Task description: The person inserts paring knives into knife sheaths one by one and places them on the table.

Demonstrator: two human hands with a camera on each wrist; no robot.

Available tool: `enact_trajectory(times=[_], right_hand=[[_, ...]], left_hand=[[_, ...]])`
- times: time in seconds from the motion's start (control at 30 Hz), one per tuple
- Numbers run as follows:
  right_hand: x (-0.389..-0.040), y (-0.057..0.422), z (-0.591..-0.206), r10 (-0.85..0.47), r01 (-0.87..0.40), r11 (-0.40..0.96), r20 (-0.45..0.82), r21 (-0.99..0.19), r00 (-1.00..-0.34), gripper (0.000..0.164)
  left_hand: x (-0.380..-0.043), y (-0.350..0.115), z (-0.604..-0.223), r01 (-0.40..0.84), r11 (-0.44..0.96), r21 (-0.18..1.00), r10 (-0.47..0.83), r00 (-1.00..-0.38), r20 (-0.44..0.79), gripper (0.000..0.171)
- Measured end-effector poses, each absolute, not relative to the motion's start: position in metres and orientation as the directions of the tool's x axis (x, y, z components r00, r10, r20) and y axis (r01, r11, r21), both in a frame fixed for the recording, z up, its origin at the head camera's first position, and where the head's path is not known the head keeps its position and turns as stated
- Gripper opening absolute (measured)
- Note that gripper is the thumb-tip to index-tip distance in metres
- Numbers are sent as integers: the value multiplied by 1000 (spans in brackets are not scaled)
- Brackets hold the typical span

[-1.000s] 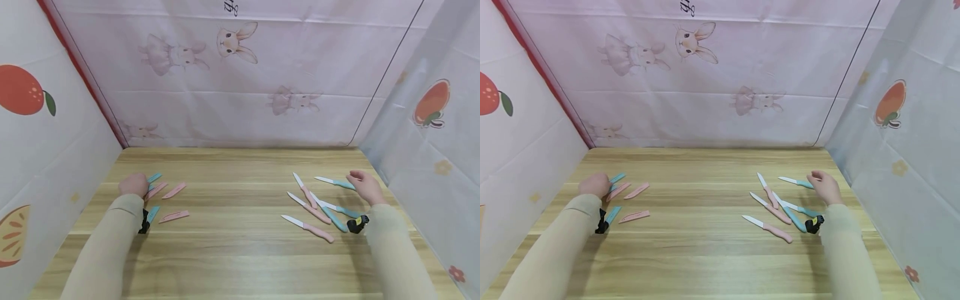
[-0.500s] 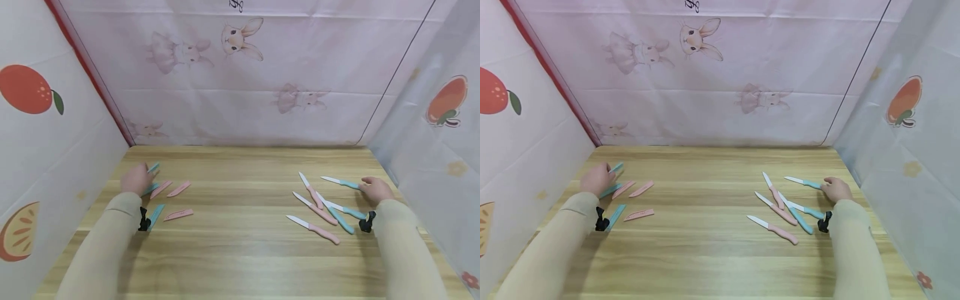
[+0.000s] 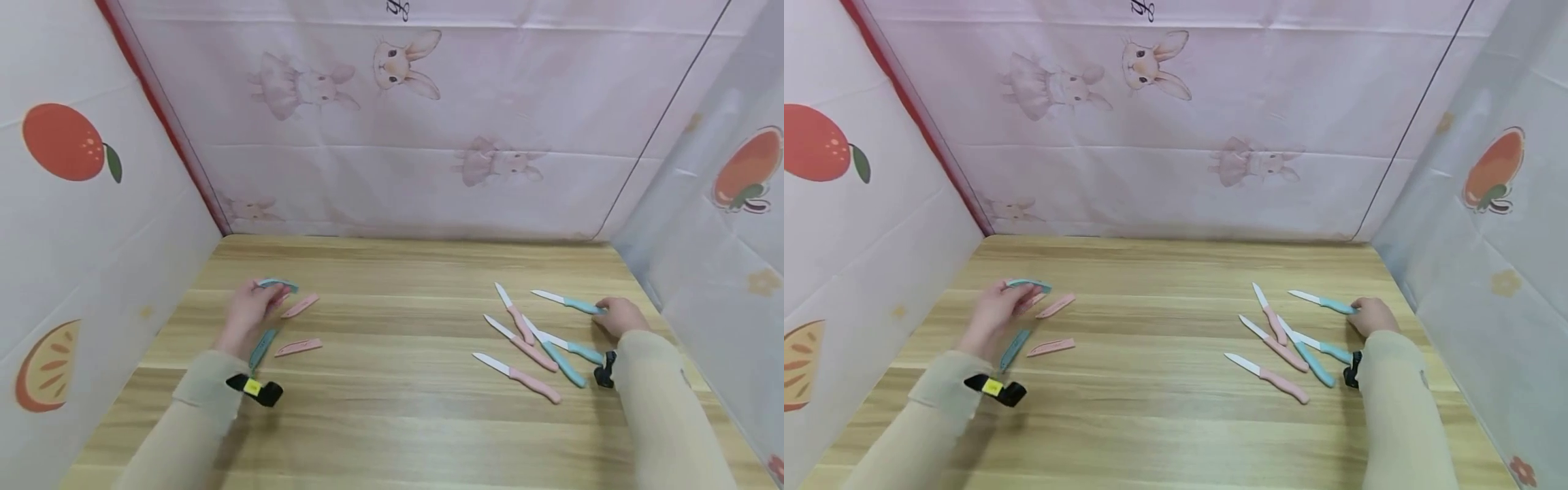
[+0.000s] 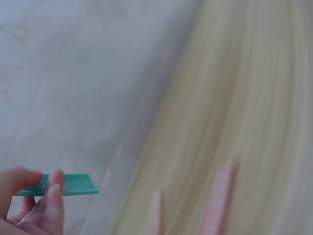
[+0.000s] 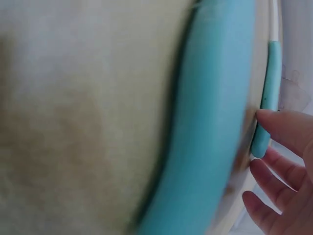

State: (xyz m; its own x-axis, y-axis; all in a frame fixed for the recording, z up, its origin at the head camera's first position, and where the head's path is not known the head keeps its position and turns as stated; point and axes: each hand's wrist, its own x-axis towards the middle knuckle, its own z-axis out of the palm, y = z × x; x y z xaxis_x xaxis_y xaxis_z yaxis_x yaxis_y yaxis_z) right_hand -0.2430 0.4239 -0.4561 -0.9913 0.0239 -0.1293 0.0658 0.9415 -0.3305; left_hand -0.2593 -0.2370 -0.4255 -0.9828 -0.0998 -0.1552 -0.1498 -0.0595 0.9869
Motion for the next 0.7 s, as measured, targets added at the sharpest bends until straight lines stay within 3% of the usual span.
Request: enact_trajectory(times=[0.13, 0.23, 0.43, 0.5, 0.6, 0.7], right_hand=[[-240, 427, -460, 42, 77, 935, -108, -347, -993, 32], [-235, 431, -460, 73, 101, 912, -84, -398, -994, 35], [-225, 448, -462, 219, 155, 750, 21, -643, -975, 50], [-226, 451, -465, 297, 142, 581, 46, -801, -954, 46], [-221, 432, -454, 447, -9, 143, 73, -990, -891, 34], [-204, 383, -420, 537, -276, -343, 54, -898, -842, 32]], left_hand=[[-215, -203, -409, -178, -345, 922, -27, -980, -199, 31], [-191, -185, -410, -203, -505, 839, 39, -976, -213, 19], [-168, -148, -419, -273, -585, 764, 136, -961, -240, 21], [-164, -137, -422, -279, -603, 747, 140, -959, -246, 23], [-161, -121, -424, -285, -654, 701, 145, -956, -254, 21], [-158, -109, -423, -300, -662, 687, 186, -953, -237, 18]])
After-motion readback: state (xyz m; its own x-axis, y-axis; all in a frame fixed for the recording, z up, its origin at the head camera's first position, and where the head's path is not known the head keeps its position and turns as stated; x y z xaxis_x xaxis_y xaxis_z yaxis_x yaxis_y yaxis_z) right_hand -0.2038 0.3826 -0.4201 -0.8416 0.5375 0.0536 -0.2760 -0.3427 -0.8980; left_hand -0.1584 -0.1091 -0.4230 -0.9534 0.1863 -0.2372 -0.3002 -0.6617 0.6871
